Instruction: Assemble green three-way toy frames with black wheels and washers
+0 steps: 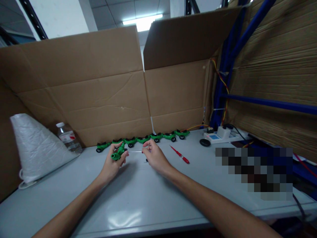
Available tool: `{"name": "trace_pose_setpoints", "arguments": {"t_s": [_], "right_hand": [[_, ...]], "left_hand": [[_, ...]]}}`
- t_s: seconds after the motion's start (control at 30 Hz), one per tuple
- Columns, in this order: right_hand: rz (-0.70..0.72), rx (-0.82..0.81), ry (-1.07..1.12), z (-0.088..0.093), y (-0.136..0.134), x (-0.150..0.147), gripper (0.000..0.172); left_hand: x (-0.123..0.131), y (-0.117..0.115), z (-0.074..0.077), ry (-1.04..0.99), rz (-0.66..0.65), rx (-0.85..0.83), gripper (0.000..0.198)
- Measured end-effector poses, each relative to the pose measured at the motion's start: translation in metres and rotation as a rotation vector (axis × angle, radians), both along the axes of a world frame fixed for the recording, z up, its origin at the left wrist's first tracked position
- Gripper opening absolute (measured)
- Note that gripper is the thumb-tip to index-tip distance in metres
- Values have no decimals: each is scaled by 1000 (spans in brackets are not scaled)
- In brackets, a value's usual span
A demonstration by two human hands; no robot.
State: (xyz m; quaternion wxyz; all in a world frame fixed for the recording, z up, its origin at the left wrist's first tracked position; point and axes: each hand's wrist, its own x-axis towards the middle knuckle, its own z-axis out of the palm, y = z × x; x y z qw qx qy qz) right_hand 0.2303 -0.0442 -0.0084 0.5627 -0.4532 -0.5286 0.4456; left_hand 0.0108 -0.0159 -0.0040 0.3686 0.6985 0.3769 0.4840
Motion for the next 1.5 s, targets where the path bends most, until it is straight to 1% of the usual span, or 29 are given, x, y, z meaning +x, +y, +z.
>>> {"name": "trace_pose_setpoints", "arguments": {"t_s": [0.07, 0.13, 0.27, 0.37, 0.4, 0.47, 0.53, 0.57, 0.63, 0.73, 0.8, 0.83, 0.93, 0.97, 1.03, 1.07, 1.13, 1.17, 1.2, 1.33, 1.4, 1.5], "right_hand": [[34, -54, -25, -1, 0, -1, 25], [46, -61, -64, -3, 0, -2, 28], [27, 47, -103, -7, 2, -3, 23], [23, 81, -84, -4, -1, -1, 22], [24, 52, -81, -2, -2, -1, 20], [78, -83, -91, 4, -6, -1, 17], [189, -205, -121, 8, -9, -1, 26], [213, -217, -127, 9, -10, -1, 30], [217, -162, -129, 11, -11, -2, 32], [168, -42, -115, 9, -10, -2, 22], [143, -16, -126, 7, -10, -2, 16], [136, -17, -141, 6, -11, -2, 17], [113, -9, -212, 2, -11, -2, 25], [100, 14, -243, 1, -12, -3, 24], [82, 72, -320, 1, -12, -2, 13], [81, 87, -362, 2, -12, -2, 13], [82, 88, -434, 4, -13, 0, 30], [78, 86, -462, 5, -13, 1, 35], [71, 88, -484, 6, -14, 2, 36], [55, 140, -552, 7, -15, 6, 23], [67, 165, -590, 6, -15, 8, 20], [75, 225, -650, 4, -16, 10, 27]], "left_hand": [[0, 0, 0, 8, 2, 2, 51], [1, -1, 0, 19, -1, 2, 50], [1, 0, -1, 19, 0, 0, 50], [0, 0, -1, 6, 9, -10, 52], [0, 0, -1, 3, 8, -15, 53], [1, -1, 0, 8, 2, -18, 52], [1, -2, 1, 14, 1, -14, 51], [1, -2, 1, 14, 5, -14, 51], [2, -3, 2, 9, 18, -12, 52], [2, -2, 1, 12, 21, -6, 54], [1, -1, 1, 19, 18, 2, 53], [1, -1, 1, 24, 20, 8, 52], [-1, 0, 2, 38, 31, 28, 50], [-1, 0, 2, 42, 33, 31, 50], [-2, 0, 2, 52, 30, 34, 50], [-2, 0, 1, 59, 26, 37, 51], [-3, 0, 0, 68, 19, 49, 51], [-3, 0, -1, 69, 17, 55, 51], [-3, 0, -1, 70, 18, 60, 51], [-3, 0, -2, 81, 32, 83, 50], [-4, 1, -2, 88, 35, 95, 48], [-4, 2, -1, 109, 38, 121, 46]]}}
